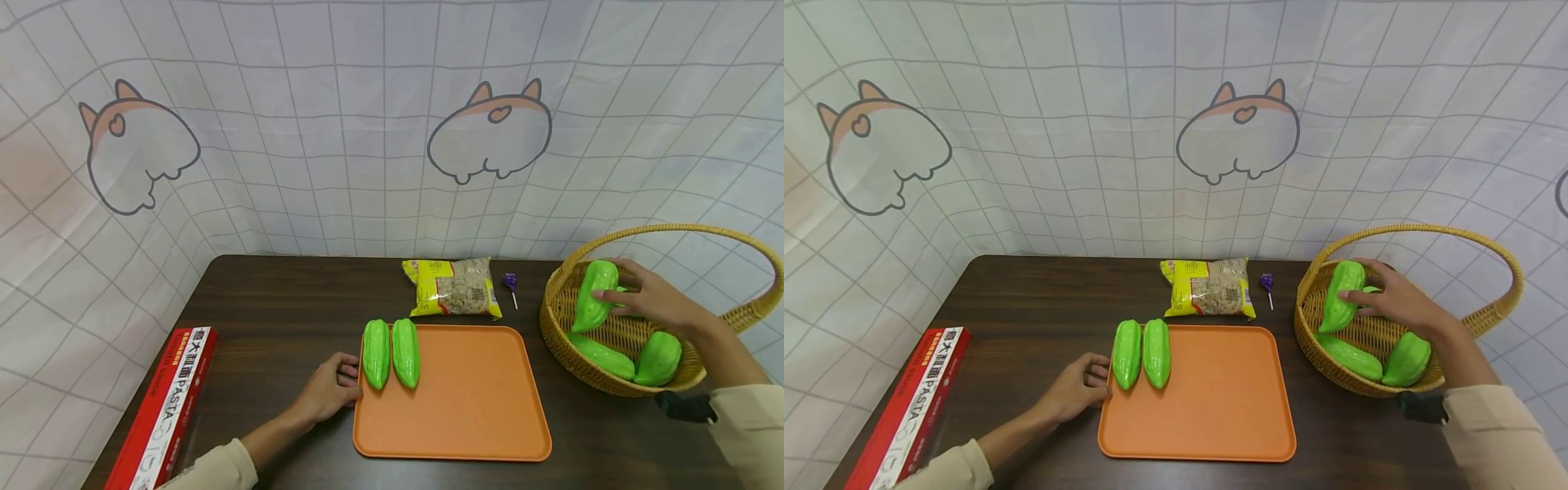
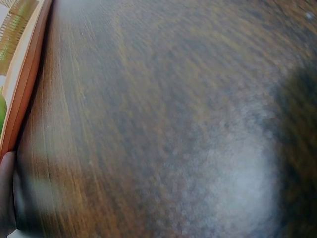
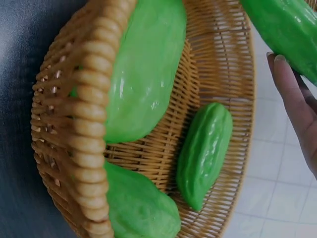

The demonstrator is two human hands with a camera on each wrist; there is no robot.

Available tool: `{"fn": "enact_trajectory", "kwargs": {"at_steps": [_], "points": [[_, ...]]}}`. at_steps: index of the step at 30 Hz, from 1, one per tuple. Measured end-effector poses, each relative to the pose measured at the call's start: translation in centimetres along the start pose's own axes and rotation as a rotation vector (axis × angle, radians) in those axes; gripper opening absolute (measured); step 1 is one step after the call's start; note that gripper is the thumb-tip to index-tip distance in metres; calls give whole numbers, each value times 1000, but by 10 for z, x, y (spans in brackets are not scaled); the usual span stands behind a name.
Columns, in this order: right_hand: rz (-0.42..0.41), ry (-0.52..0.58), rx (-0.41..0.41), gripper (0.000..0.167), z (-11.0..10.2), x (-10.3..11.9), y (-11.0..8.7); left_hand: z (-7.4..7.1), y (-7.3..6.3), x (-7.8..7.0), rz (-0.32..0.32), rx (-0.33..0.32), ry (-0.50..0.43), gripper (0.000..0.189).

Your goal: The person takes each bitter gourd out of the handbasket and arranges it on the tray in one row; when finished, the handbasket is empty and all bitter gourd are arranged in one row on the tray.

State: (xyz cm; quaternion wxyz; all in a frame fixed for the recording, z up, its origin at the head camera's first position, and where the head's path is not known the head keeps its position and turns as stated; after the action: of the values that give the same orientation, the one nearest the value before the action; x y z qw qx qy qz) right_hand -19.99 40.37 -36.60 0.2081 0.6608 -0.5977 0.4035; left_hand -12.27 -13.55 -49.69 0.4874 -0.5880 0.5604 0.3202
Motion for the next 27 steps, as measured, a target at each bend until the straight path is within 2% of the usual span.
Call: {"fn": "enact_trajectory", "kwargs": {"at_steps": [14, 24, 27], "points": [[-67, -123, -20, 85, 15, 18, -14, 2, 3, 2, -14, 9, 10, 55], [-107, -77, 13, 82, 25, 27, -24, 2, 0, -1, -11, -1, -2, 56], [-121, -92, 28, 81, 29, 29, -27, 1, -1, -1, -9, -4, -5, 56]]}}
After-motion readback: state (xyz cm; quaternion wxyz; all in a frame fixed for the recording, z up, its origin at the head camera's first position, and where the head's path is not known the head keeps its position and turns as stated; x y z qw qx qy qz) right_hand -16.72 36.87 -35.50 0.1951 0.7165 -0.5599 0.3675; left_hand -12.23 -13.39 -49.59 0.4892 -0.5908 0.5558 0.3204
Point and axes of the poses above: each hand's wrist, its own y-axis towards the middle knuckle, its own z-axis out of the palm, x = y × z, the point moved 1 cm from there along y, towards the middle knuckle, and after that the axes turned 4 degrees about -x, right-handed, at the moved point
